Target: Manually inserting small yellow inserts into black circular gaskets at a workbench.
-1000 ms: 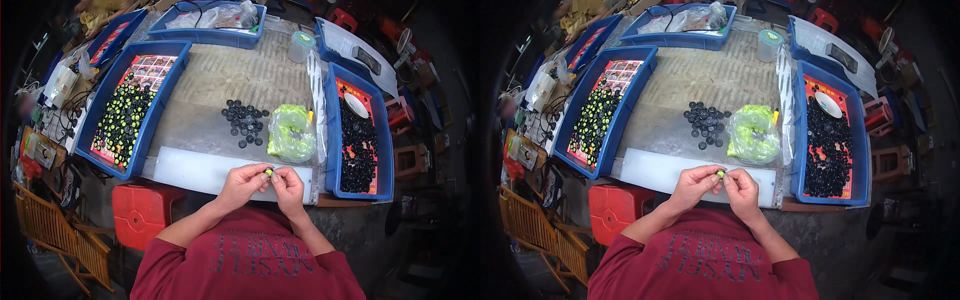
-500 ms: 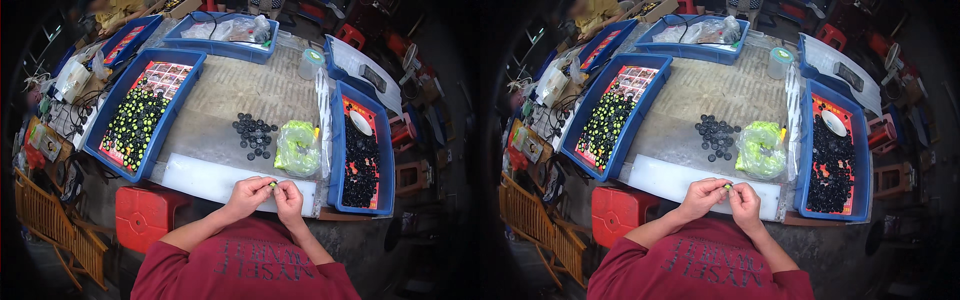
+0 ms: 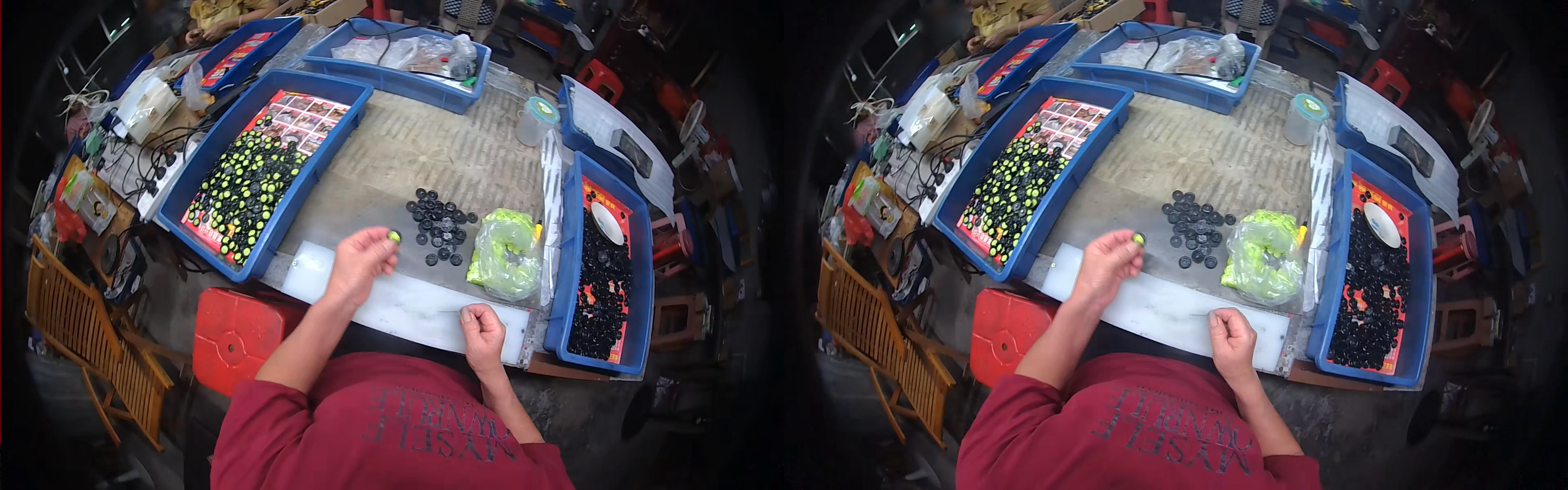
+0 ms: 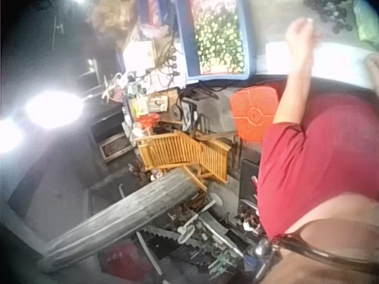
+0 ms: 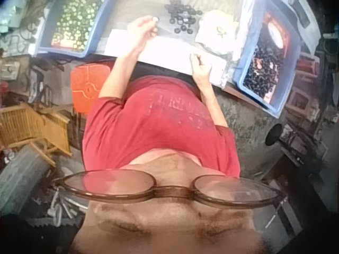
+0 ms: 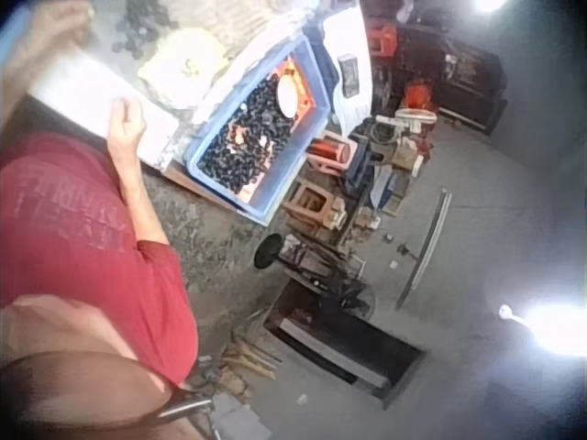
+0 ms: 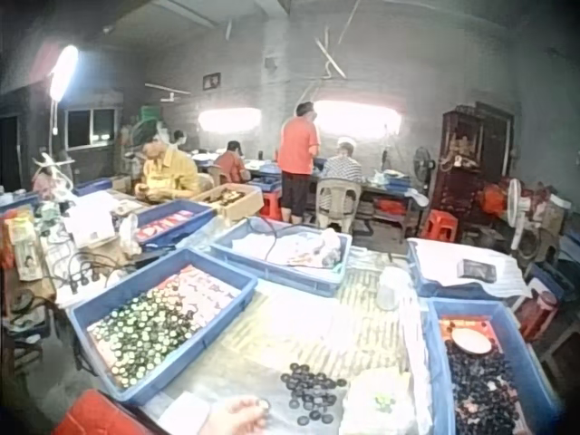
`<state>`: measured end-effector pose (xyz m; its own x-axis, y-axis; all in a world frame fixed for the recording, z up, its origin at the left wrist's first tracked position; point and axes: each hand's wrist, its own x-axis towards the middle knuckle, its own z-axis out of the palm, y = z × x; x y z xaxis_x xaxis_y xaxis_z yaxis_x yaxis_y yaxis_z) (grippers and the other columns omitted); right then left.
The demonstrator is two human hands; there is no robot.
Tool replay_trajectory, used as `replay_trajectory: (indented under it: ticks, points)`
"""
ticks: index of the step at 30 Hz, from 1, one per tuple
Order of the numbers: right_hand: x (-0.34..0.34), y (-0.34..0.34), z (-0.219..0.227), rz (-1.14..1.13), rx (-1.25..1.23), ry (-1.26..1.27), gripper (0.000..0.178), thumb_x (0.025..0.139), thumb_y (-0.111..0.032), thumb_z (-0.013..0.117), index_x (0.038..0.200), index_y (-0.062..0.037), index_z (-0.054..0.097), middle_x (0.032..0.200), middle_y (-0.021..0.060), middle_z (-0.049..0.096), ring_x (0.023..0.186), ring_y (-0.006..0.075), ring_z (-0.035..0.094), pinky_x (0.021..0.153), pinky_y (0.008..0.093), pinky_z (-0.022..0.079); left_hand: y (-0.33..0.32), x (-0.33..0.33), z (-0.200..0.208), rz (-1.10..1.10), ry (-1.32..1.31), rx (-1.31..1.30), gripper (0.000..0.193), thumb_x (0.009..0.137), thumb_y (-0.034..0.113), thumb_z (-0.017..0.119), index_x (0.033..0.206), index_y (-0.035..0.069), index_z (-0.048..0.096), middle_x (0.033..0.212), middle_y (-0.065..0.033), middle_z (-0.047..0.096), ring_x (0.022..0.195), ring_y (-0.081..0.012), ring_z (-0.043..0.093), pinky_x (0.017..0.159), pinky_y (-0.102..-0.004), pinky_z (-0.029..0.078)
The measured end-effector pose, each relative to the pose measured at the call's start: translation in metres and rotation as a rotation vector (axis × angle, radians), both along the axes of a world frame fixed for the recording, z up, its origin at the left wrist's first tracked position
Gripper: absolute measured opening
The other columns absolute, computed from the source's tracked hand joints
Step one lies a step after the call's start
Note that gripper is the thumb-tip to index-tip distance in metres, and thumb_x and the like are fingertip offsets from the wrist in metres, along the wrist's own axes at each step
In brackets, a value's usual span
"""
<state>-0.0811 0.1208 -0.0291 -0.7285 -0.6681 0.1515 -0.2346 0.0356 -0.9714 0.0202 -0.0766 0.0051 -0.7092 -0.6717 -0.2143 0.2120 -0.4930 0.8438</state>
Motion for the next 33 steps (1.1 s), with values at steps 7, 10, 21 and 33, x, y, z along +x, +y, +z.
replay_trajectory:
  ticks: [7,10,21,33]
  points:
    - [0.001,0.0,-0.001,0.009,0.011,0.063,0.009,0.077,-0.007,0.054,0.073,0.001,0.051,0.059,0.0017,0.046,0.051,0.0059,0.04,0.046,0.02,0.034,-0.095,0.027,0.015,0.215,0.51,0.11,0.013,0.08,0.008,0.048,0.088,-0.002,0.05,0.081,-0.0107,0.054,0.071,-0.0163,0.054,0.061,-0.0251,0.045]
    - [0.002,0.0,0.001,0.017,0.028,0.096,0.009,0.077,-0.007,0.054,0.073,0.0011,0.051,0.059,0.0028,0.047,0.051,0.007,0.041,0.047,0.0205,0.035,-0.14,0.034,0.021,0.503,0.82,0.316,0.032,0.086,0.014,0.034,0.104,-0.013,0.035,0.101,-0.025,0.047,0.088,-0.0298,0.052,0.077,-0.0348,0.045]
    - [0.001,-0.003,0.011,0.018,0.076,0.152,0.008,0.076,-0.006,0.054,0.073,0.001,0.051,0.062,0.0065,0.049,0.052,0.0115,0.045,0.048,0.0231,0.037,-0.065,-0.021,0.017,0.114,0.088,-0.249,0.014,0.075,0.009,0.056,0.087,0.001,0.055,0.075,-0.0052,0.057,0.062,-0.0095,0.053,0.052,-0.0208,0.043]
    - [0.003,-0.003,0.013,0.029,0.084,0.141,0.005,0.075,-0.004,0.053,0.073,0.0005,0.052,0.062,0.0069,0.05,0.052,0.0119,0.046,0.048,0.0232,0.038,0.011,-0.048,-0.02,-0.25,-0.545,-1.404,0.017,0.066,0.007,0.06,0.082,0.003,0.055,0.072,-0.0123,0.052,0.072,-0.0287,0.052,0.065,-0.0343,0.042]
